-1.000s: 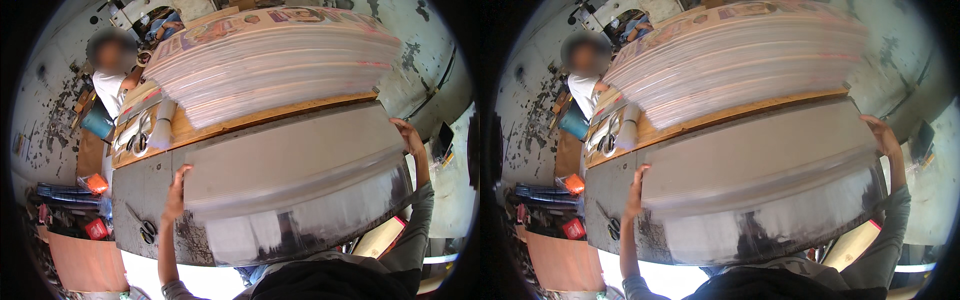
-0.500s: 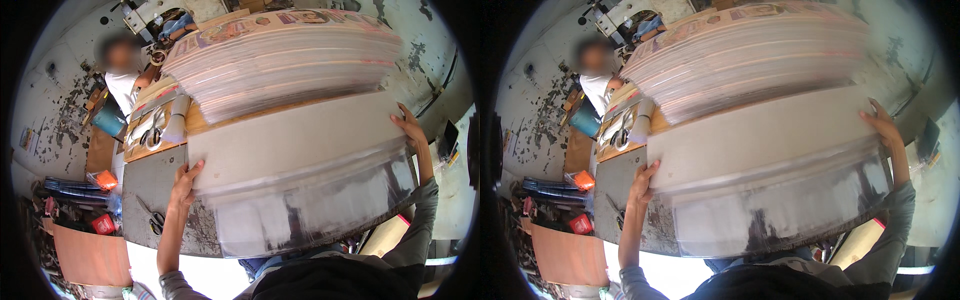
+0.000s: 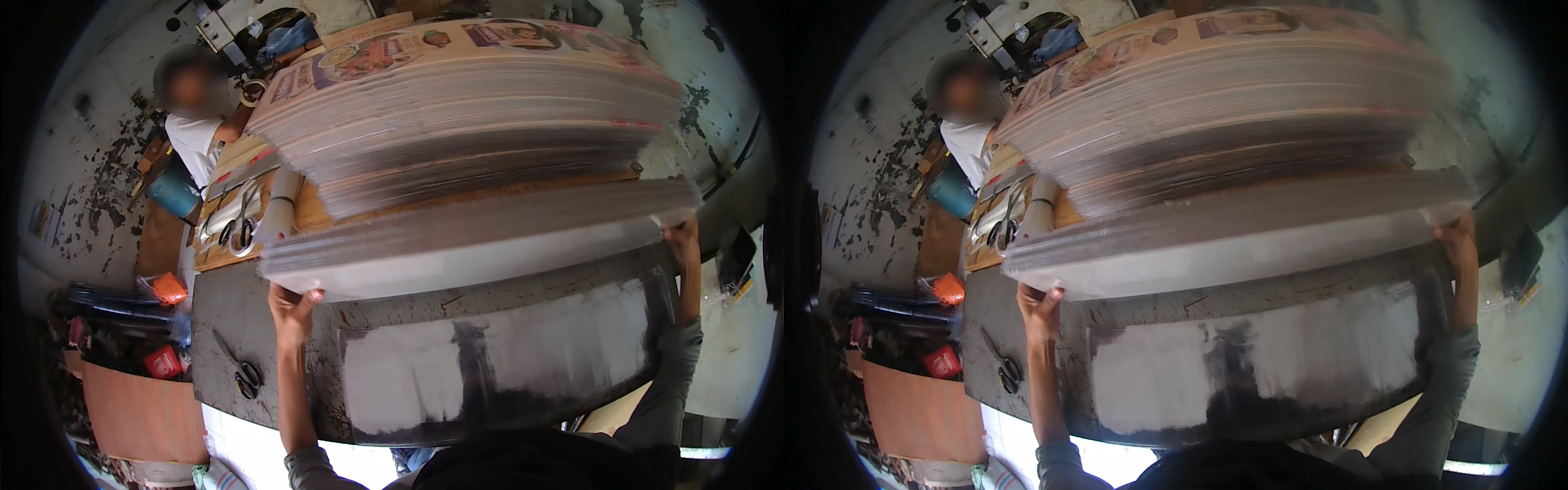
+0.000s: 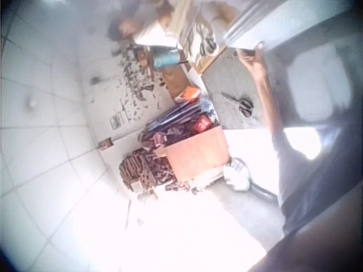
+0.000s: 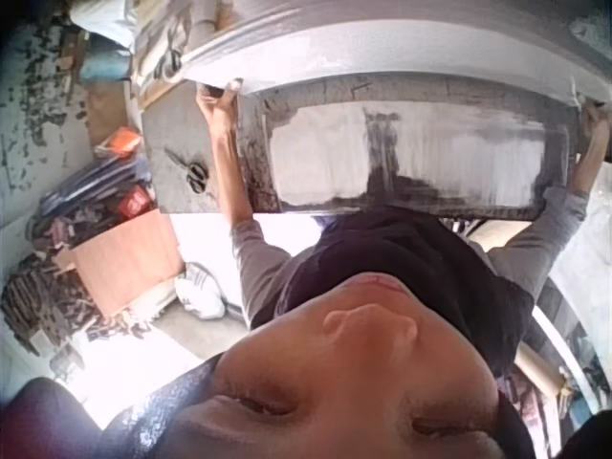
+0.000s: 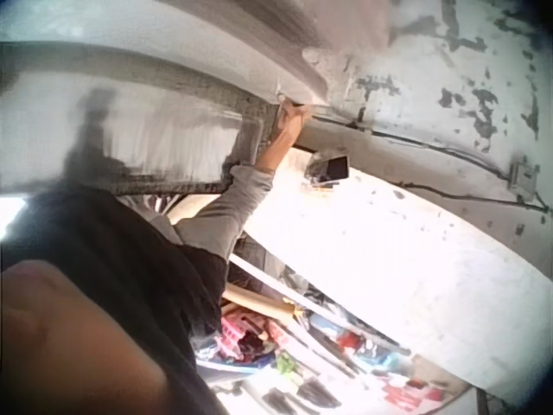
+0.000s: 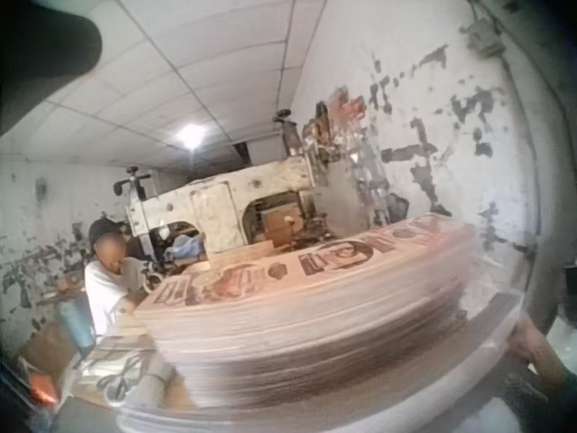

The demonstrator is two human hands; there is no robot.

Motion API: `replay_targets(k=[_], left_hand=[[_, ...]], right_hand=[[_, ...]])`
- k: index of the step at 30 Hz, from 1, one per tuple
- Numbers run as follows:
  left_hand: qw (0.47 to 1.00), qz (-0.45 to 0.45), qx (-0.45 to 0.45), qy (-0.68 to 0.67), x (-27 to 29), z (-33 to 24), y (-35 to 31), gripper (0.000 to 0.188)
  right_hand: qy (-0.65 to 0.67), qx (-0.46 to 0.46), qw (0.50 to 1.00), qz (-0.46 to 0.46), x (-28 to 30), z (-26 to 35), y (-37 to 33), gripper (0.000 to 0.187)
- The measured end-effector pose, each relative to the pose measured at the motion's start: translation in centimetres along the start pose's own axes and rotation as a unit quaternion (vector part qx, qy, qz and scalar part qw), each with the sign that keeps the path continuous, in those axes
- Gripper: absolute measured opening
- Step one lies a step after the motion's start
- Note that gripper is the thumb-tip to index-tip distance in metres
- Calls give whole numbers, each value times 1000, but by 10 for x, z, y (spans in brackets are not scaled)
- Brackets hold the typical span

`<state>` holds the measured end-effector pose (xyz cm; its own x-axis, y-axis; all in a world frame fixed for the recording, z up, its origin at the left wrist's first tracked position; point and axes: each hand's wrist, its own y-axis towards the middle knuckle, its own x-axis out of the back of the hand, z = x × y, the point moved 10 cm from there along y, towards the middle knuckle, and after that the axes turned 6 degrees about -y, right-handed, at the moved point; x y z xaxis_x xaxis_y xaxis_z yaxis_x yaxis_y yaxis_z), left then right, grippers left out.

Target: The person inserts printed sheets into clear plastic sleeves one by one. They align the sheet with the sleeve opening, slide it in, and smooth the surface before stacking the finished unit. The process is repeated continuously with a stack of printed materials and a supply of empty sleeves.

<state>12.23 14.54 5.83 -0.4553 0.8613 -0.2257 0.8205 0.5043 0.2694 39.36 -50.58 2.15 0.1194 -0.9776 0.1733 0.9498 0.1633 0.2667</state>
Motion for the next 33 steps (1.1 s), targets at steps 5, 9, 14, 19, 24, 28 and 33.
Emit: replay_targets(k=[5, 9, 14, 19, 24, 28, 33], left_hand=[[998, 56, 10, -14, -6, 8, -5, 99], [997, 63, 11, 36, 2, 18, -7, 93], [994, 66, 79, 33, 7, 41, 0, 88], [994, 80, 49, 61, 29, 65, 2, 71], [999, 32, 23, -9, 9, 49, 1, 61], [997, -3, 38, -60, -4, 22, -8, 63], [996, -47, 78, -26, -7, 25, -14, 62]], right_hand=[[30, 44, 998, -13, -26, 28, -11, 113], [39, 31, 999, 8, -31, 14, -9, 114], [-7, -36, 999, -7, -6, -3, -11, 94], [-12, -86, 996, 20, -7, -25, -4, 76], [-31, -53, 998, -25, -20, 11, -8, 79], [-59, -2, 998, -7, -9, 39, -13, 88], [-102, -45, 994, 10, 1, 26, -21, 90]])
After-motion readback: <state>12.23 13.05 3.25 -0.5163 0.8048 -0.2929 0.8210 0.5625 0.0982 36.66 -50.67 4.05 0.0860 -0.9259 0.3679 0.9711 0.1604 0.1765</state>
